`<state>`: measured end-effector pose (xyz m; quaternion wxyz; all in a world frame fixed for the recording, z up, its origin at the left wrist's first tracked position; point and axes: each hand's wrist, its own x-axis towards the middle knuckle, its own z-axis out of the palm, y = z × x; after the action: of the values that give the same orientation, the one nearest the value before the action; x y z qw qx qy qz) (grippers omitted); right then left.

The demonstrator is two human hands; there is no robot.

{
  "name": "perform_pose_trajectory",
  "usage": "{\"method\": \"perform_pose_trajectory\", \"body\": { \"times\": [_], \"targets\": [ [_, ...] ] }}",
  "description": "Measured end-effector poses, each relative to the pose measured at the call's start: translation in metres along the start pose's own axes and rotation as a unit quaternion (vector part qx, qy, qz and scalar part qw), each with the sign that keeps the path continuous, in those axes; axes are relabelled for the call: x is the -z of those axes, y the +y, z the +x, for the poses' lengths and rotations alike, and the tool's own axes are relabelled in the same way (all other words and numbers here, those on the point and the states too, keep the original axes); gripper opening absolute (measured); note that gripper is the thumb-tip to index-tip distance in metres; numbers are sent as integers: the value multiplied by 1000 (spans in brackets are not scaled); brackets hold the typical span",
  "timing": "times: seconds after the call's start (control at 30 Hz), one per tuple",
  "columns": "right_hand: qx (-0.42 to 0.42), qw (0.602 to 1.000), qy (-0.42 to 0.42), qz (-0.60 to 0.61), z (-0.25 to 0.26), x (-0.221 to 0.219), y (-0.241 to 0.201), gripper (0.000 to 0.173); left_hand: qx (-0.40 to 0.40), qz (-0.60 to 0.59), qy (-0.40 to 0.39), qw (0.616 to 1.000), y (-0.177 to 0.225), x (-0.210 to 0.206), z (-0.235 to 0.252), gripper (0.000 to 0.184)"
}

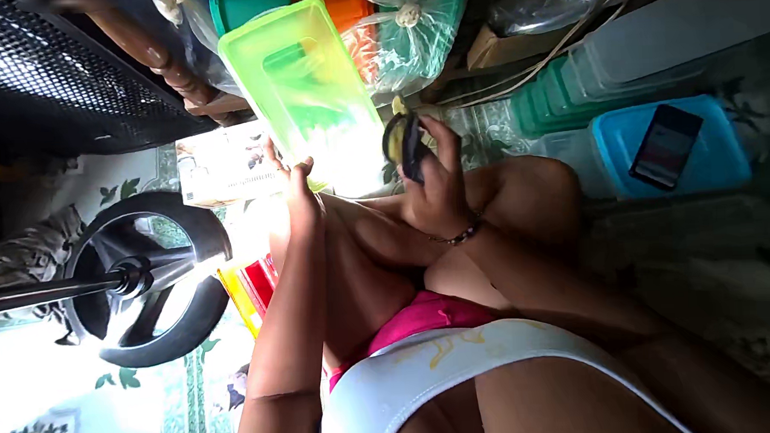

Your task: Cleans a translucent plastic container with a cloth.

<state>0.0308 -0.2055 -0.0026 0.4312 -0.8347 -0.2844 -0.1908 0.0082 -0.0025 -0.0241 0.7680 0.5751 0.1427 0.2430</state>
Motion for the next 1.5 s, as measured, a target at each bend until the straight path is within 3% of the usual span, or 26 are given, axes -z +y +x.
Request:
{"method": "perform_pose_trajectory", "body": {
  "times": [0.13,0.23,0.3,0.37,0.47,0.57,0.67,0.73,0.83,0.9,1.0,1.07,1.17,1.23,1.4,1.5],
  "targets": [
    [85,992,-76,55,-4,-41,-32,20,29,61,-9,998,1,5,-11,72],
    [164,984,-74,0,-7,-64,-23,25,14,91,-9,996,-1,8,-14,71],
    [111,990,-89,-14,-5,-60,-2,24,-7,72,2,997,-1,6,-10,80],
    [5,993,-113,-35,2,-50,19,20,-35,69,10,997,1,2,-5,84],
    [-43,991,-121,-38,2,-42,5,22,-18,112,-6,993,2,-3,-3,82],
    [64,994,-85,10,-14,-60,-31,21,-4,140,-29,990,0,-2,-5,75],
    [128,989,-68,-4,-12,-71,-29,18,-3,98,-7,995,1,2,-3,76],
    [73,991,-108,-42,-8,-62,-13,21,-3,69,-3,998,1,5,-4,81],
    [-111,982,-147,-52,7,-41,24,25,-6,52,-13,999,3,4,-4,86],
    [-216,971,-97,13,14,-25,42,29,3,36,-18,999,6,0,-4,81],
    [-290,943,0,161,11,-3,36,44,37,0,-16,999,7,0,-3,77],
    [-284,930,-23,234,0,3,6,49,74,-51,-10,996,3,4,-3,69],
    [-214,910,-72,347,-11,-9,-17,60,163,-126,22,978,8,6,-7,30],
    [-233,891,-78,383,9,-8,-27,65,204,-135,-13,970,13,16,-12,32],
    [-195,949,-55,242,113,11,-22,55,227,-191,-130,946,17,26,-24,38],
    [-205,950,-50,230,136,2,-15,54,224,-227,-114,941,11,24,-20,41]
  ]
}}
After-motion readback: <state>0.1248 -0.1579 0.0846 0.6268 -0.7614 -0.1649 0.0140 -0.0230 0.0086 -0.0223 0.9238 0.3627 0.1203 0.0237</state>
